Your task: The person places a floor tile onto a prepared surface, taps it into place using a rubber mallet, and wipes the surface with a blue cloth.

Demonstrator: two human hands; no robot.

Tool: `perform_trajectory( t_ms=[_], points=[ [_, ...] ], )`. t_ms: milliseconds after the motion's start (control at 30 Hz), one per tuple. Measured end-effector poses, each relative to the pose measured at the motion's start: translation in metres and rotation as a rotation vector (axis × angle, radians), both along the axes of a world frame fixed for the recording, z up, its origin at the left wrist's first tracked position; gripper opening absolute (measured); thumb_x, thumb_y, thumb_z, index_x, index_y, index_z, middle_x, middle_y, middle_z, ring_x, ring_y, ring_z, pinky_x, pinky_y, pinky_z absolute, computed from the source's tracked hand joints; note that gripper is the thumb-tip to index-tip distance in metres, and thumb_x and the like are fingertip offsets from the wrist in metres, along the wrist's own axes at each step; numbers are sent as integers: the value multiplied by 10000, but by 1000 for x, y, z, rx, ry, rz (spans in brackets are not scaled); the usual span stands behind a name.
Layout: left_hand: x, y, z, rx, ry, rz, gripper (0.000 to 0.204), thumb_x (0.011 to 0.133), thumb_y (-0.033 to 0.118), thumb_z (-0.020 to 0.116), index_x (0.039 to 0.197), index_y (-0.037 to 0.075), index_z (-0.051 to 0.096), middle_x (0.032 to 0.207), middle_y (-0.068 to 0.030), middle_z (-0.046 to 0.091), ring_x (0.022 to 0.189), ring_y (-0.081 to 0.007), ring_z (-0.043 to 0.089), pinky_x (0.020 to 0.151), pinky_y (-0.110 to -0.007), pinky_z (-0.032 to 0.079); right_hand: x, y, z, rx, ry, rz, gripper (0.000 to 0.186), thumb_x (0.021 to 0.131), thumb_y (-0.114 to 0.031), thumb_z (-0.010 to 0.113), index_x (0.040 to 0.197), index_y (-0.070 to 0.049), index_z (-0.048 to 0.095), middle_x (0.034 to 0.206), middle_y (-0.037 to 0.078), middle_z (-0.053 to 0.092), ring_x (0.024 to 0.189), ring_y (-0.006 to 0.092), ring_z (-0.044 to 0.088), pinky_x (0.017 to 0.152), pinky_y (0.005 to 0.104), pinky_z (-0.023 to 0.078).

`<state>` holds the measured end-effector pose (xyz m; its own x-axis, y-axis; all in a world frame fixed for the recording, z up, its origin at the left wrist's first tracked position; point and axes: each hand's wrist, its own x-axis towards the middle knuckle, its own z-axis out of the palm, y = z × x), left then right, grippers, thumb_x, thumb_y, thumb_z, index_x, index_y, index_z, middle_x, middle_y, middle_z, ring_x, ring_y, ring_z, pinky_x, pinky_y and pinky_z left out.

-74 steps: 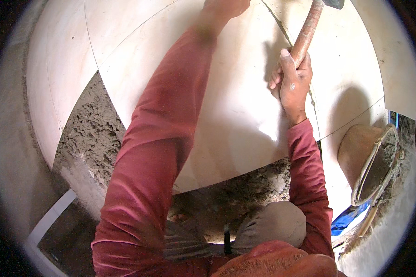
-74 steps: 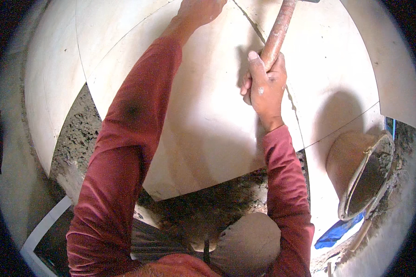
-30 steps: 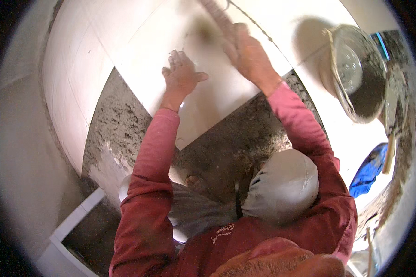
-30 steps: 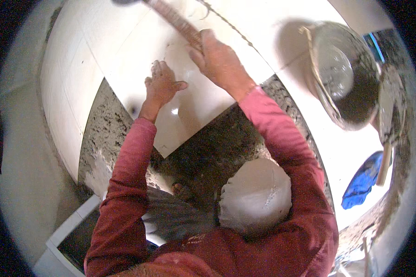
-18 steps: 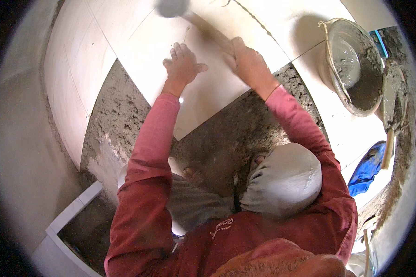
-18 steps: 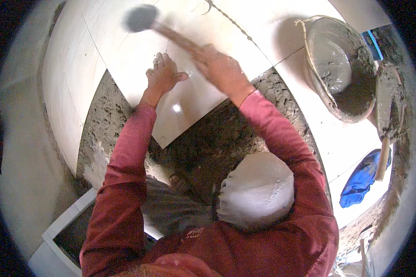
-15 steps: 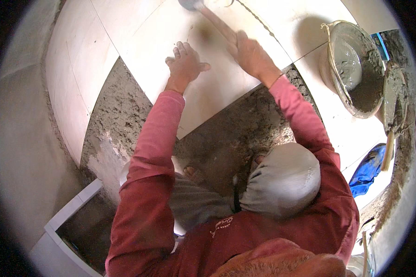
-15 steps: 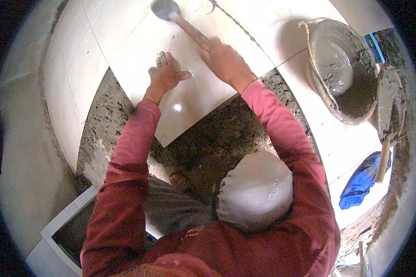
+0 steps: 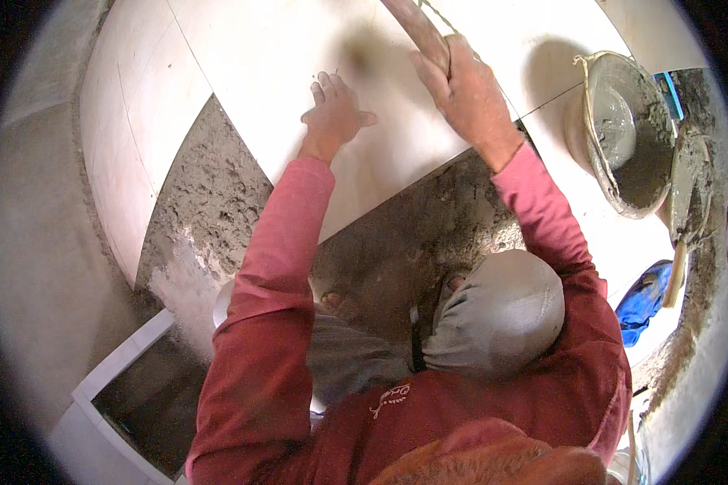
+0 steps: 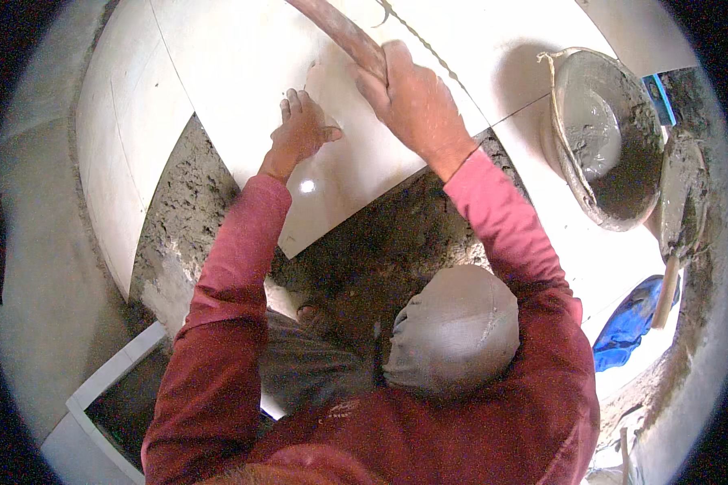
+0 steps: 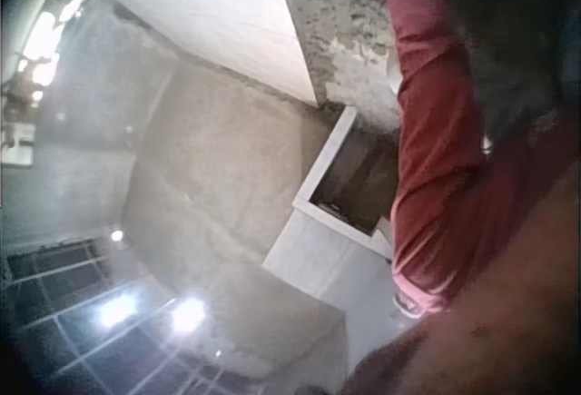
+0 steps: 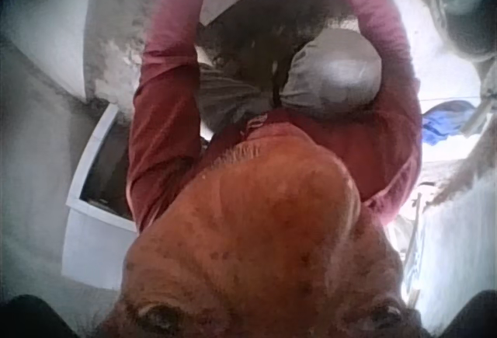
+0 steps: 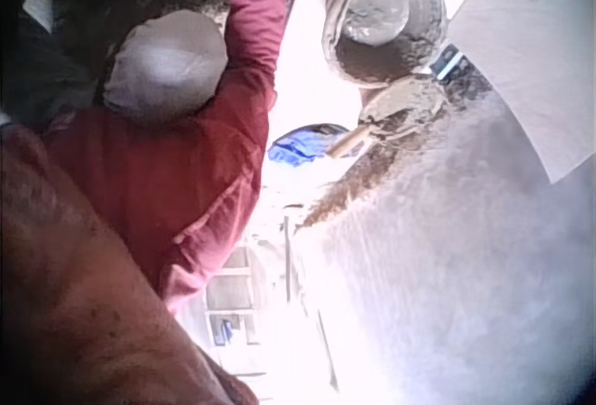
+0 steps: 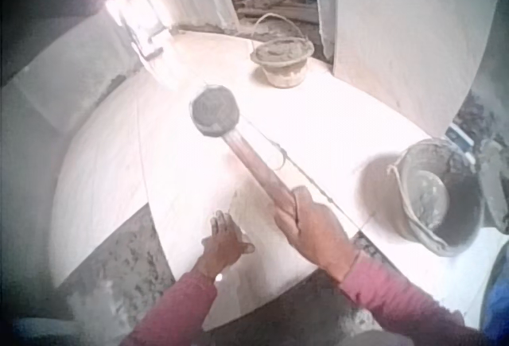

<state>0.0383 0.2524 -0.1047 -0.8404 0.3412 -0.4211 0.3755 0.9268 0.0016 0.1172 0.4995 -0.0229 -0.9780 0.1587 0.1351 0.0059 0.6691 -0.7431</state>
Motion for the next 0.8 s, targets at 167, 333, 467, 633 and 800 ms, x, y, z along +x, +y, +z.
perform_trajectory(
  t_ms=[167, 333, 467, 633, 800],
  points=[
    [-1, -1, 4, 72, -52, 51, 1225, 828, 609, 757, 1562, -135, 119, 1614, -407, 112, 1521, -553, 113, 1153, -641, 315, -1, -8, 7, 90, -224, -22, 427, 1025, -411, 582, 1067, 9, 515, 833, 305, 687, 787, 515, 679, 673, 568, 542],
    [0, 3, 16, 153, -21, 64, 1263, 793, 586, 809, 1565, -130, 112, 1627, -401, 86, 1522, -561, 102, 1190, -621, 304, 7, -10, 7, 18, 128, -70, 435, 1033, -434, 555, 1116, -8, 529, 870, 295, 703, 832, 532, 679, 710, 578, 550],
    [6, 7, 22, 119, -66, 145, 1250, 790, 584, 814, 1591, -76, 117, 1666, -330, 76, 1543, -506, 118, 1155, -658, 337, 9, -10, 0, 106, -313, 5, 447, 1035, -434, 551, 1066, 11, 545, 855, 322, 692, 830, 526, 686, 719, 583, 550],
    [10, 5, 21, 137, -42, 115, 1229, 799, 582, 807, 1600, -50, 122, 1668, -326, 82, 1548, -491, 126, 1136, -662, 364, 14, -19, -2, 54, 26, -20, 448, 1027, -432, 566, 1052, 15, 540, 831, 322, 682, 805, 524, 674, 695, 582, 544],
    [7, 2, 14, 128, -34, 113, 1252, 791, 609, 798, 1590, -72, 117, 1659, -343, 88, 1542, -508, 122, 1162, -647, 334, 11, -28, -6, 15, -147, -7, 464, 1019, -469, 573, 1097, -15, 512, 826, 299, 688, 794, 517, 675, 679, 575, 546]
  ],
)
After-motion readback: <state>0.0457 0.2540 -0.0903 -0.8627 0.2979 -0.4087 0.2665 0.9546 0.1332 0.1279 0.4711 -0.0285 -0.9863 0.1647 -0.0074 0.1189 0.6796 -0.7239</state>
